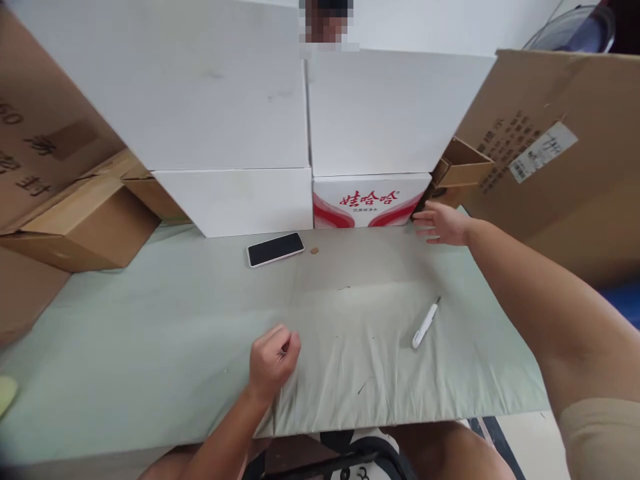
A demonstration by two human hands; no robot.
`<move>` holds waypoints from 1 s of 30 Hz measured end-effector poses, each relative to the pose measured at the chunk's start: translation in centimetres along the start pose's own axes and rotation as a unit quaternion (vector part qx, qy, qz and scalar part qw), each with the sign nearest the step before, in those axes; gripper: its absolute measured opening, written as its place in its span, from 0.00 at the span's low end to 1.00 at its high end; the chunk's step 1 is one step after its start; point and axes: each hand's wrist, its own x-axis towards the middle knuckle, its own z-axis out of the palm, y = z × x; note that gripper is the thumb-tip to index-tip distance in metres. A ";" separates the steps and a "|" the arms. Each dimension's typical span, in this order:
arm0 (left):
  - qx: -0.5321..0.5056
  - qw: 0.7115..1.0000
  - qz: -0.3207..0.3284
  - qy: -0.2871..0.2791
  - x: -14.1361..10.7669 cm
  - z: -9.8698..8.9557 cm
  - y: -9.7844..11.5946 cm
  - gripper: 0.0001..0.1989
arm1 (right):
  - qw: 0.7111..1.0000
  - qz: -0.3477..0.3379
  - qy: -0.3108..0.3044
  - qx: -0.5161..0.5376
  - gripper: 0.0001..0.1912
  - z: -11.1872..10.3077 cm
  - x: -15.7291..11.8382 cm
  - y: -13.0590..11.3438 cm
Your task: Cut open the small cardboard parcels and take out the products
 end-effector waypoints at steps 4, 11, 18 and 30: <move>-0.081 0.992 -0.095 -0.009 0.6 -1.9 -1.1 0.21 | 0.995 -0.020 -0.069 -0.067 0.10 6.7 -2.4 -0.2; -0.203 0.914 -0.345 0.062 1.3 -6.8 -5.2 0.20 | 0.899 -0.242 -0.199 -0.305 0.09 27.1 -7.7 -2.9; -0.314 0.835 -0.436 0.119 1.7 -10.1 -6.6 0.22 | 0.665 -0.582 -0.170 -0.436 0.26 51.6 -13.8 -6.8; -0.426 0.755 -0.473 0.154 1.7 -12.1 -8.3 0.22 | 0.661 -0.618 -0.104 -0.412 0.34 68.5 -13.6 -11.8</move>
